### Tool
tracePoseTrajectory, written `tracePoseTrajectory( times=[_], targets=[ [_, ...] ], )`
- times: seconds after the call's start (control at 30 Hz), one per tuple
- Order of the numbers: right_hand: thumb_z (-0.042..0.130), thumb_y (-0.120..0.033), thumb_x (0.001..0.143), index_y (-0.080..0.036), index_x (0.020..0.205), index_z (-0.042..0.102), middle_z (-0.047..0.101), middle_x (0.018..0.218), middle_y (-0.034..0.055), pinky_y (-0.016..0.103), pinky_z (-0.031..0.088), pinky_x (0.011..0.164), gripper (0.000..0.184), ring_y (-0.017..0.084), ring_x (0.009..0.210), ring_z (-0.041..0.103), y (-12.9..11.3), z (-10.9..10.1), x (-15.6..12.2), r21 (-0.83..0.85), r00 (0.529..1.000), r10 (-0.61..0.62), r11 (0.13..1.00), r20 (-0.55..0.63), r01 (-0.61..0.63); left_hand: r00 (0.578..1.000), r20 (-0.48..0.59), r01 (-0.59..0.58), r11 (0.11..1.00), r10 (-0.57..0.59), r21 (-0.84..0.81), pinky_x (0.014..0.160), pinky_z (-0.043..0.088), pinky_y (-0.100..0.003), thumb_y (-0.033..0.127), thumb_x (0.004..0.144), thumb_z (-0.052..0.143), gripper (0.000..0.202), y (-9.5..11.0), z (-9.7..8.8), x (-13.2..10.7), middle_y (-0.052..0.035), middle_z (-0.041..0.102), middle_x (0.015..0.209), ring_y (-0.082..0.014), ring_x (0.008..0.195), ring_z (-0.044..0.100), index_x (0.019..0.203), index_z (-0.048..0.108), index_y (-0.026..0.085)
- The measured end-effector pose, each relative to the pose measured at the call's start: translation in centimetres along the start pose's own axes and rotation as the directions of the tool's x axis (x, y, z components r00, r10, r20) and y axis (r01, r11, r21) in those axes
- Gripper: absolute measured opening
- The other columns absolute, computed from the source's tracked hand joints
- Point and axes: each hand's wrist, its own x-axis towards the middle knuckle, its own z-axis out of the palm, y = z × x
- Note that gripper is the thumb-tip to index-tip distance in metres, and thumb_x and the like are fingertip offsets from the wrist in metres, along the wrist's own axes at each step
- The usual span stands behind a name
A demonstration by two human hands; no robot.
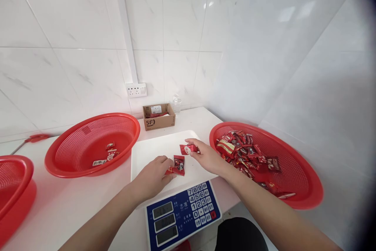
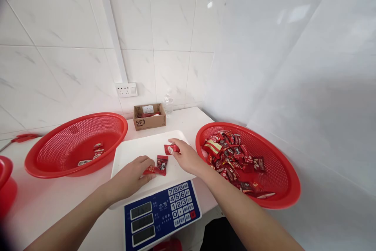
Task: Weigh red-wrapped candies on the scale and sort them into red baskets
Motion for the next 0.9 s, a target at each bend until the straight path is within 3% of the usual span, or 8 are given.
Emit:
tracePoseTrajectory(
  times=[0.2,0.33,0.47,0.6,0.7,0.8,0.9],
  targets=[
    [0.046,-0.011,0.080,-0.022,0.121,0.050,0.049,0.128,0.0074,0.034,0.047,0.090,0.042,0.016,0.106,0.054,0.2,0.2,0.0,0.032,0.996,0.076,0.997,-0.052,-0.074,1.000,0.030,0.009,1.000,-0.010,0.025,0.083,0.043,-0.038,0.029,0.086,0.045,0.019,-0.1,0.2,0.2,-0.0048,0.059,0.103,-0.0228,0.099,0.052,0.102,0.054,0.023],
    [0.047,-0.013,0.081,-0.022,0.116,0.055,0.052,0.123,0.0075,0.037,0.045,0.093,0.037,0.018,0.109,0.052,-0.4,0.1,-0.4,-0.045,0.999,0.008,0.999,-0.045,-0.010,0.999,0.030,0.013,0.999,-0.014,0.048,0.080,0.044,-0.036,0.026,0.086,0.045,0.015,-0.5,0.2,0.3,-0.0043,0.059,0.098,-0.0222,0.096,0.053,0.096,0.056,0.023],
    [0.054,-0.019,0.081,-0.022,0.110,0.061,0.058,0.117,0.0069,0.041,0.037,0.100,0.031,0.021,0.114,0.048,-1.4,0.6,-1.1,-0.143,0.987,-0.141,0.978,0.078,0.151,0.997,-0.009,0.075,0.994,-0.075,0.081,0.075,0.044,-0.034,0.026,0.087,0.042,0.015,-0.9,0.2,0.6,-0.0044,0.059,0.094,-0.0214,0.092,0.054,0.092,0.056,0.022],
    [0.058,-0.021,0.079,-0.023,0.110,0.064,0.061,0.116,0.0069,0.043,0.032,0.104,0.032,0.023,0.117,0.046,-2.2,1.7,-1.9,-0.227,0.936,-0.257,0.923,0.239,0.312,0.989,-0.055,0.144,0.980,-0.138,0.135,0.075,0.045,-0.033,0.028,0.088,0.040,0.017,-1.5,0.1,0.9,-0.0050,0.058,0.095,-0.0215,0.091,0.056,0.094,0.055,0.021],
    [0.056,-0.020,0.080,-0.023,0.111,0.063,0.061,0.116,0.0063,0.041,0.030,0.106,0.032,0.021,0.114,0.049,-2.7,1.9,-2.6,-0.211,0.900,-0.299,0.903,0.317,0.374,0.990,-0.085,0.122,0.980,-0.110,0.155,0.082,0.045,-0.036,0.029,0.089,0.042,0.021,-1.8,0.2,1.0,-0.0066,0.059,0.104,-0.0227,0.099,0.055,0.104,0.054,0.021],
    [0.056,-0.023,0.081,-0.023,0.117,0.060,0.055,0.126,0.0077,0.042,0.030,0.105,0.037,0.023,0.122,0.043,-2.7,1.0,-3.4,-0.214,0.925,-0.259,0.922,0.278,0.322,0.996,-0.085,0.012,0.987,0.002,0.163,0.096,0.039,-0.042,0.039,0.090,0.043,0.033,-1.8,0.3,1.1,-0.0098,0.051,0.126,-0.0255,0.119,0.044,0.117,0.050,0.020],
    [0.053,-0.028,0.083,-0.024,0.122,0.056,0.051,0.130,0.0077,0.043,0.031,0.105,0.039,0.023,0.124,0.040,-1.7,-0.8,-4.3,-0.229,0.968,-0.182,0.948,0.172,0.219,0.996,0.015,-0.091,0.985,0.089,0.146,0.106,0.027,-0.048,0.053,0.087,0.041,0.055,-1.2,0.6,1.6,-0.0106,0.031,0.145,-0.0288,0.136,0.020,0.132,0.038,0.023]
  ],
)
